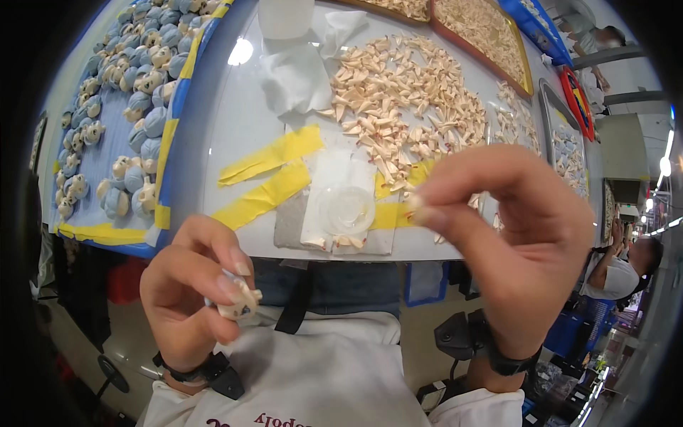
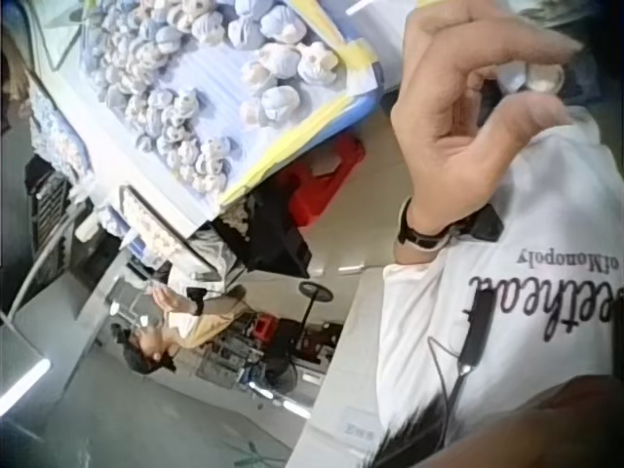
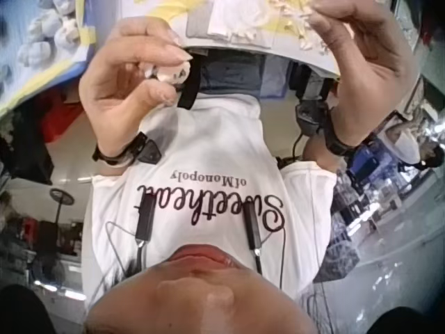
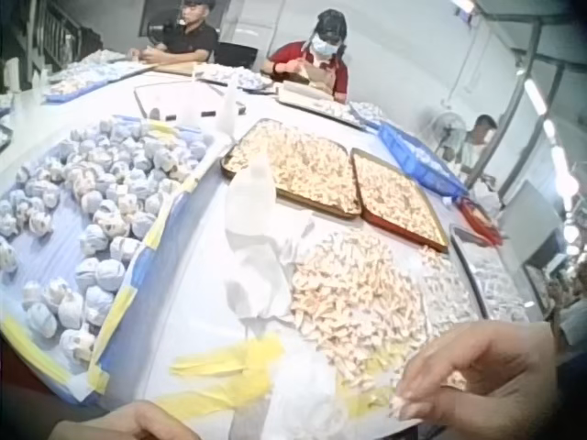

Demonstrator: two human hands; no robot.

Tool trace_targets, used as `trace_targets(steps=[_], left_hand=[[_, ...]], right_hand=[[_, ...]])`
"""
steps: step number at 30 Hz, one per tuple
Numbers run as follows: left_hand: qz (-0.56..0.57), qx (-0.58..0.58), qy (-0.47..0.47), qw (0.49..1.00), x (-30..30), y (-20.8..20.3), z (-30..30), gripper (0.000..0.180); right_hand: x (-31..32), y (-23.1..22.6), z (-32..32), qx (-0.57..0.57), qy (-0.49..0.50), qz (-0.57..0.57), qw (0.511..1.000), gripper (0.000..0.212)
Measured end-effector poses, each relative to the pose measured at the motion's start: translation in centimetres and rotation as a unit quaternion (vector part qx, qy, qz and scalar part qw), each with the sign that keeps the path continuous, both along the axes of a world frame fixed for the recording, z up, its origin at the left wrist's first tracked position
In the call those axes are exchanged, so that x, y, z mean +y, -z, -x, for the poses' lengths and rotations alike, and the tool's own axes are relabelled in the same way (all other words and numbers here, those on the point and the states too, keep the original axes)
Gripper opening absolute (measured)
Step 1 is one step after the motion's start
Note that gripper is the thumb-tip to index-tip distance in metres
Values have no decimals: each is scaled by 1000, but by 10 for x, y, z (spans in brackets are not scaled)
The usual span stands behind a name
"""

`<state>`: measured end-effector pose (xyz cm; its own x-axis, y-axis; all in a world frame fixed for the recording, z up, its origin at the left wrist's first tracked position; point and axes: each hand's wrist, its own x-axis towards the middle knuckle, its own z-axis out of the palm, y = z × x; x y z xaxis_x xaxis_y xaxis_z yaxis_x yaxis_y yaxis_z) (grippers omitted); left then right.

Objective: The person assembles miniature cat figurines by hand, attaching small white ear pieces to the heads of blue and white bodies. They pick up the figurine bodies and ear parts from trays on the table, press the pieces together, and place the completed figures into a metal tray. The person also uses wire cutters to trim a small plastic component.

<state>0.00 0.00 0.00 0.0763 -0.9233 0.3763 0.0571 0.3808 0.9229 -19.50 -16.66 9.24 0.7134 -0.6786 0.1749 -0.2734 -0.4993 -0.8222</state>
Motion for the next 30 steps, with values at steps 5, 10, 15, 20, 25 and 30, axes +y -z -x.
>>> trace_targets(steps=[5,10,15,20,25,30], left_hand=[[-141,348,-109,921,1,-27,38,35],[-98,283,-54,953,-3,-12,26,27],[-47,151,3,987,-8,-2,11,25],[-99,348,-75,929,-6,-9,38,33],[-128,375,-33,917,-12,-10,32,38],[-160,372,-38,914,-13,-17,27,40]], right_hand=[[2,0,-34,123,-63,158,978,17],[2,-4,-40,184,-87,239,949,19],[11,-6,-48,190,-49,252,948,19],[17,-2,-48,175,-39,236,955,20],[12,-10,-10,91,-45,153,983,18],[21,-8,5,45,3,53,998,19]])
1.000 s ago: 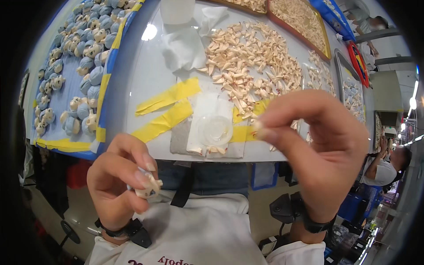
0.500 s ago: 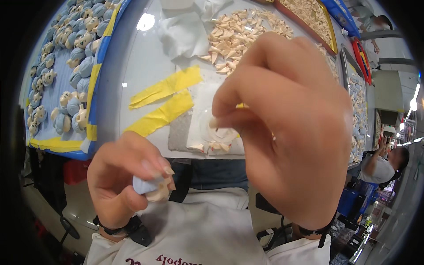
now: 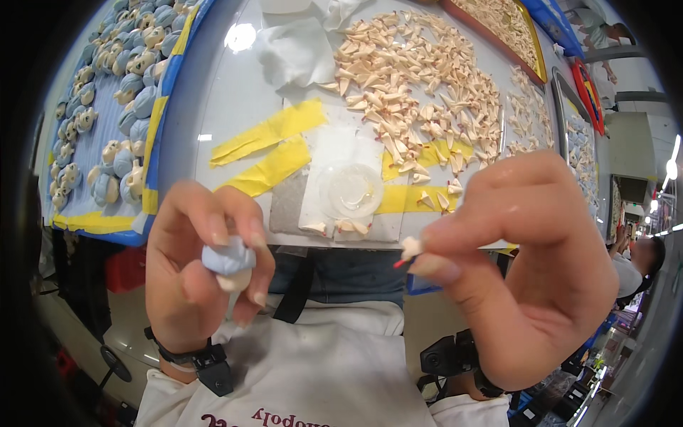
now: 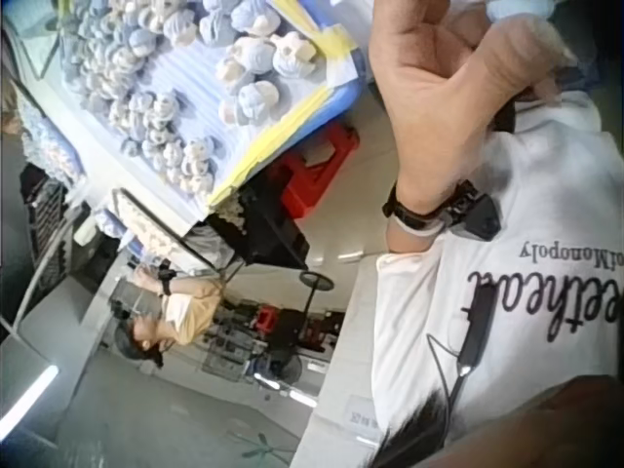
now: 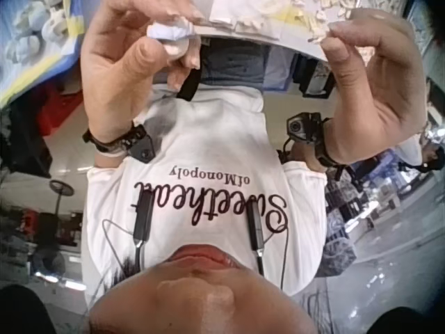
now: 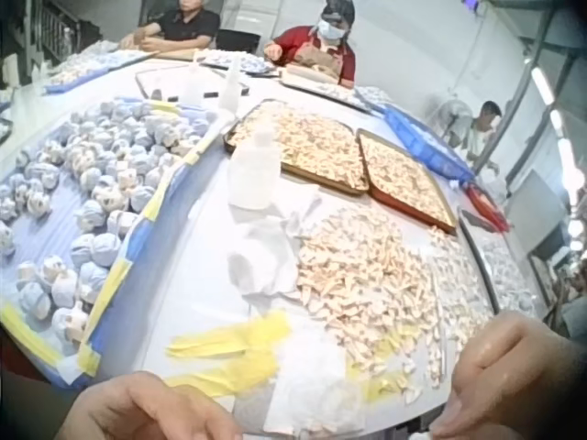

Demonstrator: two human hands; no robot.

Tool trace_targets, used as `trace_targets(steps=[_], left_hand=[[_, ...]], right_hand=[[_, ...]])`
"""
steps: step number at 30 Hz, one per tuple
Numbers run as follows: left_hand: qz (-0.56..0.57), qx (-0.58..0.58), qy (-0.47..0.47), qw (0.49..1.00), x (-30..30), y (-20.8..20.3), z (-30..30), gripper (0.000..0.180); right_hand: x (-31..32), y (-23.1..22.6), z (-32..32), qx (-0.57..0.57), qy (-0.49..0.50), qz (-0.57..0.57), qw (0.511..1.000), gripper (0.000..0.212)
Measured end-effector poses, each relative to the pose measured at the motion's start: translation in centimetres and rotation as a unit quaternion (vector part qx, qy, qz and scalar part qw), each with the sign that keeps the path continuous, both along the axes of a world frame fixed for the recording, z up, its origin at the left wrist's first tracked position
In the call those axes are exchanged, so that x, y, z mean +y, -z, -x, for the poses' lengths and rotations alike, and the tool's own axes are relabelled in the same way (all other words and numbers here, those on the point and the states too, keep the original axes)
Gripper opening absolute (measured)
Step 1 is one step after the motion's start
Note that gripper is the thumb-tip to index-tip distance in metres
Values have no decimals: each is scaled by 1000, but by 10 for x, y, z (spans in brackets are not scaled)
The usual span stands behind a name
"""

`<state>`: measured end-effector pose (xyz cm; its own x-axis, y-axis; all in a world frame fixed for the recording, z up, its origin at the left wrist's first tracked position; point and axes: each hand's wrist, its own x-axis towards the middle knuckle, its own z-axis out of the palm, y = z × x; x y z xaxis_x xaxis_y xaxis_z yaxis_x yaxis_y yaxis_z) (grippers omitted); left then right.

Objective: The person assembles miniature cat figurines by hand, attaching small white ear pieces to the heads of blue and white bodies. They pick up the figurine bodies and ear parts from trays on the table, press the pieces together, and place the completed figures into a metal tray. The person also uses wire cutters to trim a small plastic component.

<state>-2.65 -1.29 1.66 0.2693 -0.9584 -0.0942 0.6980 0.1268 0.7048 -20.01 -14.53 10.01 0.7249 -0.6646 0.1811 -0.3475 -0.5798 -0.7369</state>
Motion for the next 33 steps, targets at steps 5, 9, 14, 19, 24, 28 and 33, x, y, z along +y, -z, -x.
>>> trace_targets(steps=[5,9,14,19,24,28,33], left_hand=[[-29,-7,-26,999,-2,-7,6,45],[-10,-51,-49,997,1,-11,12,50],[104,-320,-46,940,4,-1,6,47],[121,-492,-31,862,5,-12,0,38],[124,-539,-79,829,3,-13,5,38],[77,-562,-123,814,7,-24,18,40],[70,-576,-156,800,3,-21,22,41]], right_hand=[[5,8,10,-39,20,-29,999,20],[21,14,4,-125,45,-100,986,24],[15,32,2,-174,-118,-123,970,27],[22,17,-8,-76,-141,-166,973,24],[27,41,-11,-143,-132,14,981,27],[31,23,-14,-58,-139,102,983,30],[19,41,-21,-157,-167,49,972,30]])
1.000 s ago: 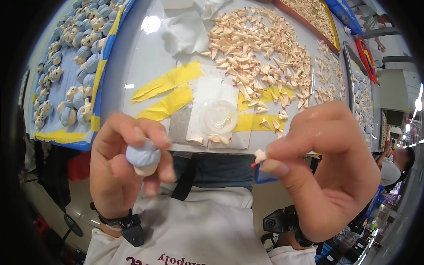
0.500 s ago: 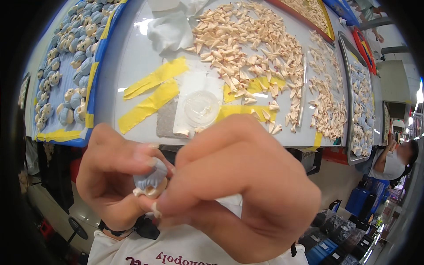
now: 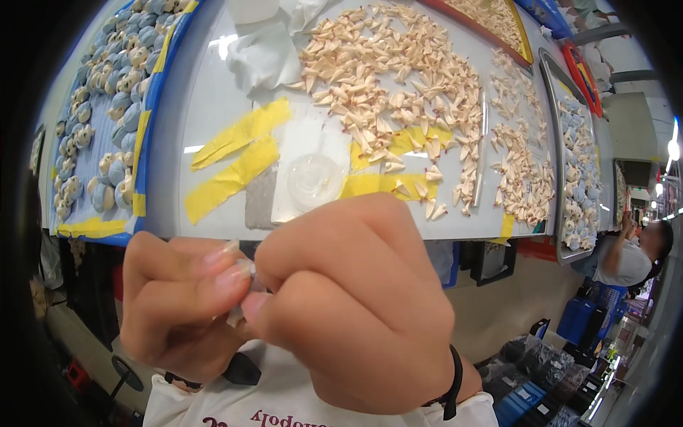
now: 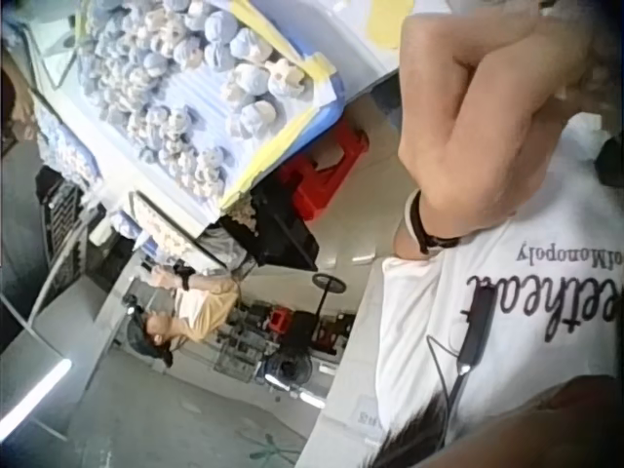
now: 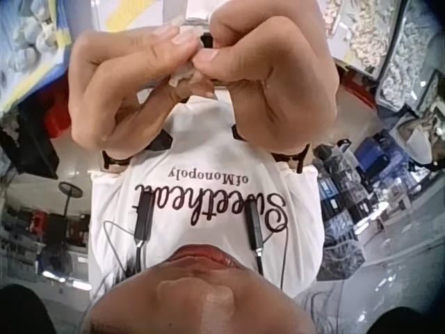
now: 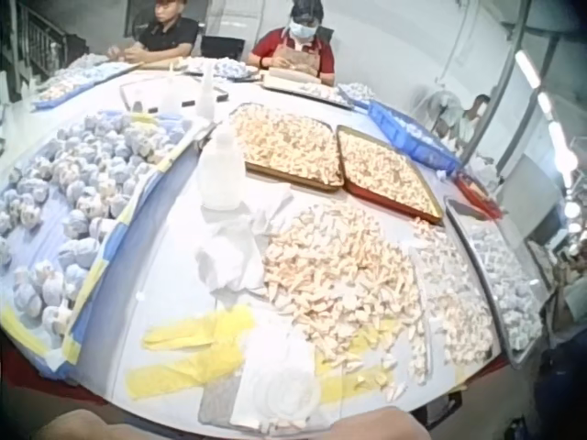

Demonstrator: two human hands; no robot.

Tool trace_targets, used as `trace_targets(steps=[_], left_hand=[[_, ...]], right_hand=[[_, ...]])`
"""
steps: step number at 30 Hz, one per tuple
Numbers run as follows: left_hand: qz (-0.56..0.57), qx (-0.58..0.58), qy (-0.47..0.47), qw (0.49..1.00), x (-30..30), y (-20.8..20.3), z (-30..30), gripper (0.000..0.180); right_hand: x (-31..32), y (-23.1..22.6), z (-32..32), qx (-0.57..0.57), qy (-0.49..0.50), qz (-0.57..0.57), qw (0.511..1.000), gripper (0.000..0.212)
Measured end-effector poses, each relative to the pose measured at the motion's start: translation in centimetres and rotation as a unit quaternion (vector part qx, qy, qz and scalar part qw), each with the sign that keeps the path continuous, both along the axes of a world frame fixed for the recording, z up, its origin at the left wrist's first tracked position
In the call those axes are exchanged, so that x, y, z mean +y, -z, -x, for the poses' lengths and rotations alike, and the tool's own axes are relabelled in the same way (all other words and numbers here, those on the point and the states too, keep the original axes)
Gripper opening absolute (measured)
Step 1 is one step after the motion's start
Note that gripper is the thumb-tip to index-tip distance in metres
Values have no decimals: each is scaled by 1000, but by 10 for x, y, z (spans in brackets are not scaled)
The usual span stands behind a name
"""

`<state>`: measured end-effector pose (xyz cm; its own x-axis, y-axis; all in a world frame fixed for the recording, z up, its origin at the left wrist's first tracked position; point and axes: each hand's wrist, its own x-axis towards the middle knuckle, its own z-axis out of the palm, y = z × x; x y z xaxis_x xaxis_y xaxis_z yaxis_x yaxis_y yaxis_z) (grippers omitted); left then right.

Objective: The person assembles miniature cat figurines by hand, attaching small white ear pieces to the heads of blue and white bodies. They pick up the figurine bodies and ear parts from trays on the table, press the pieces together, and place the completed figures into a metal tray. The person also uses wire cutters to trim a small plastic component.

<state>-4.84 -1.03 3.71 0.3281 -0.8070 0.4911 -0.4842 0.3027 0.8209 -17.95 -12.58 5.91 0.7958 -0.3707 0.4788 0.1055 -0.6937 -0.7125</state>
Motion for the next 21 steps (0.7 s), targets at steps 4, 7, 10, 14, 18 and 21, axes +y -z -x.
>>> trace_targets(steps=[4,7,10,14,18,21], left_hand=[[-11,1,14,1000,2,6,-10,42],[-21,-14,22,999,4,12,-23,45],[-25,8,10,1000,11,15,-32,46],[-26,15,26,999,12,15,-38,45],[-34,19,33,999,13,16,-41,45],[-34,12,28,999,14,18,-43,45]], right_hand=[[-12,-15,5,70,-17,-18,997,29],[-40,-23,23,73,177,17,981,23],[-74,-23,12,203,213,42,955,28],[-89,-7,-2,261,106,134,950,29],[-93,-6,-9,324,133,143,925,19],[-93,-4,-7,300,147,96,938,14]])
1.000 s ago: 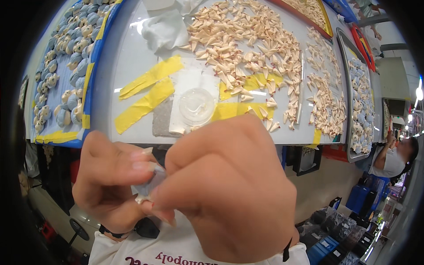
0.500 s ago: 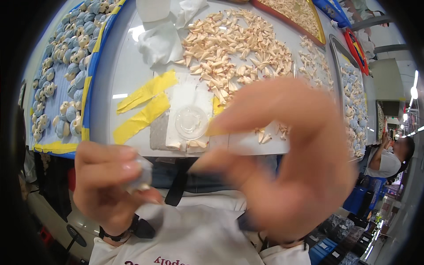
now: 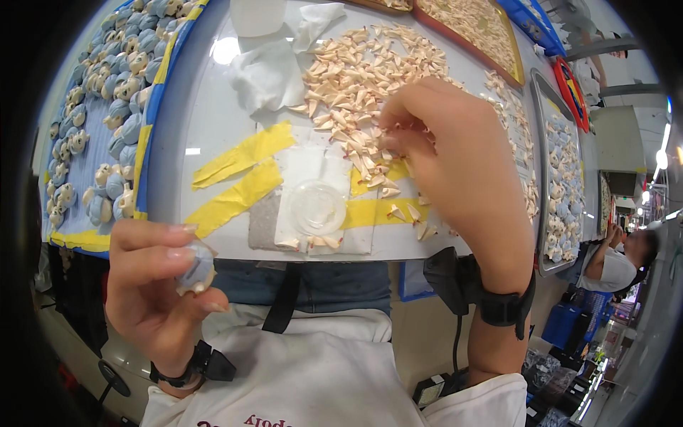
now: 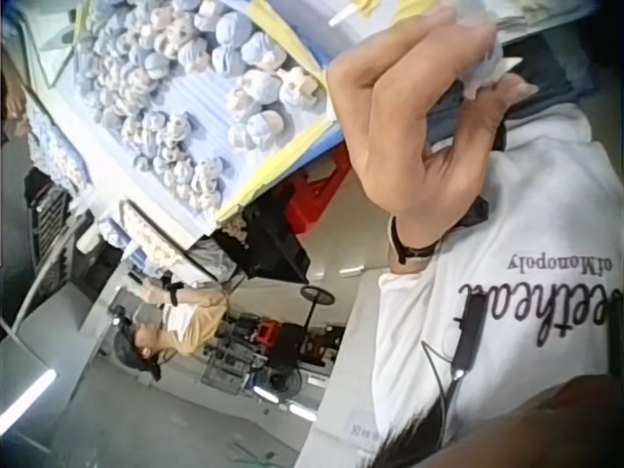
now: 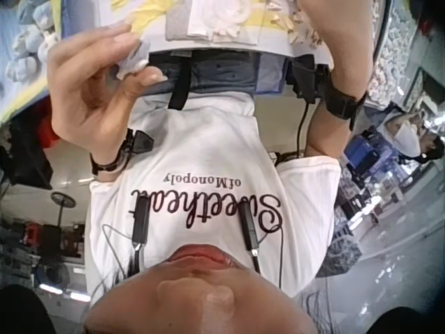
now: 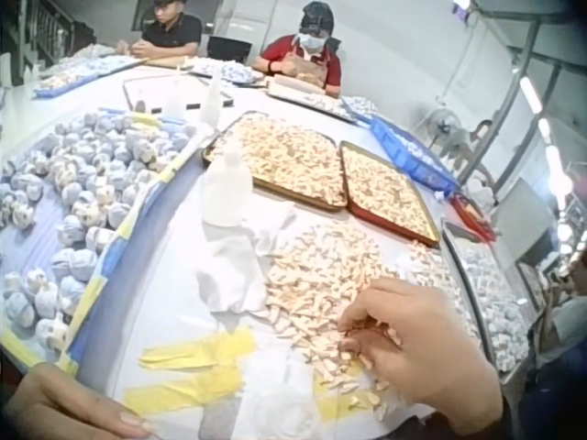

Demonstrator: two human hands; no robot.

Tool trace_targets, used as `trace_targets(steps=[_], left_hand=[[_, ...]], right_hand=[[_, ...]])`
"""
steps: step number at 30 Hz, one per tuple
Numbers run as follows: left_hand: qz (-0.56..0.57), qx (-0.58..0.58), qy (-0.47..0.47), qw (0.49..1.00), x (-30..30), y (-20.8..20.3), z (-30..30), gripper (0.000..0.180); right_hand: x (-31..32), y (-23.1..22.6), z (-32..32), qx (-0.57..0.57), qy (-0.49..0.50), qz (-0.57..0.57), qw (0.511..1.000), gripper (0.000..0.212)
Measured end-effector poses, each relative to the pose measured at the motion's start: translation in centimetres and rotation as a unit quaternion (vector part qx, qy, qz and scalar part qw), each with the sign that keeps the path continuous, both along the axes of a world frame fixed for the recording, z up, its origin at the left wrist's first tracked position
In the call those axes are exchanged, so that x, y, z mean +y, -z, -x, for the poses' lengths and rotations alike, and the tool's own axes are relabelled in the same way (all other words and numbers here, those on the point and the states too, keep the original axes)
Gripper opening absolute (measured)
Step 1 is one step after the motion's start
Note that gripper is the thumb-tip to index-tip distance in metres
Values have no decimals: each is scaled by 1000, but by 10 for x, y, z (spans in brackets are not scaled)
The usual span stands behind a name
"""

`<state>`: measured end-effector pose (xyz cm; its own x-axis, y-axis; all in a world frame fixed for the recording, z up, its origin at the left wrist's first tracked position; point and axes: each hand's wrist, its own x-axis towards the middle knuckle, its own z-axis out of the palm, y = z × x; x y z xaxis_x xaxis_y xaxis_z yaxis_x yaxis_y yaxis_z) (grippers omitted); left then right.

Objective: The person assembles miniature cat figurines by hand, attaching small white ear pieces to the heads of blue and white bodies. They pick up the figurine bodies and ear parts from trays on the table, press the pieces together, and place the completed figures into a metal tray. The person also uses wire cutters to trim a small plastic component.

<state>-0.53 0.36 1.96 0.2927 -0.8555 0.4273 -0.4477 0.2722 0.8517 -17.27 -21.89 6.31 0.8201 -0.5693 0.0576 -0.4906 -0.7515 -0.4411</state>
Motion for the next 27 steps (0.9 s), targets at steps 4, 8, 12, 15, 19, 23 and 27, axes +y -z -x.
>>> trace_targets(steps=[4,8,12,15,19,23,27], left_hand=[[0,4,-1,1000,-1,0,-2,44],[15,0,3,1000,-2,0,-2,43],[20,-2,12,1000,-3,0,0,43],[17,3,9,1000,-2,-3,3,42],[17,-6,11,1000,-3,-5,3,43],[17,-3,10,1000,-1,-5,1,45],[23,9,11,1000,-1,-1,3,46]], right_hand=[[0,1,4,-30,-1,57,998,12],[0,-2,6,-67,4,105,992,11],[0,1,13,-141,63,71,985,8],[8,2,15,-197,135,-4,971,6],[11,1,20,-187,138,-26,972,6],[15,0,34,-233,136,-82,959,13],[27,-6,44,-219,186,-56,956,15]])
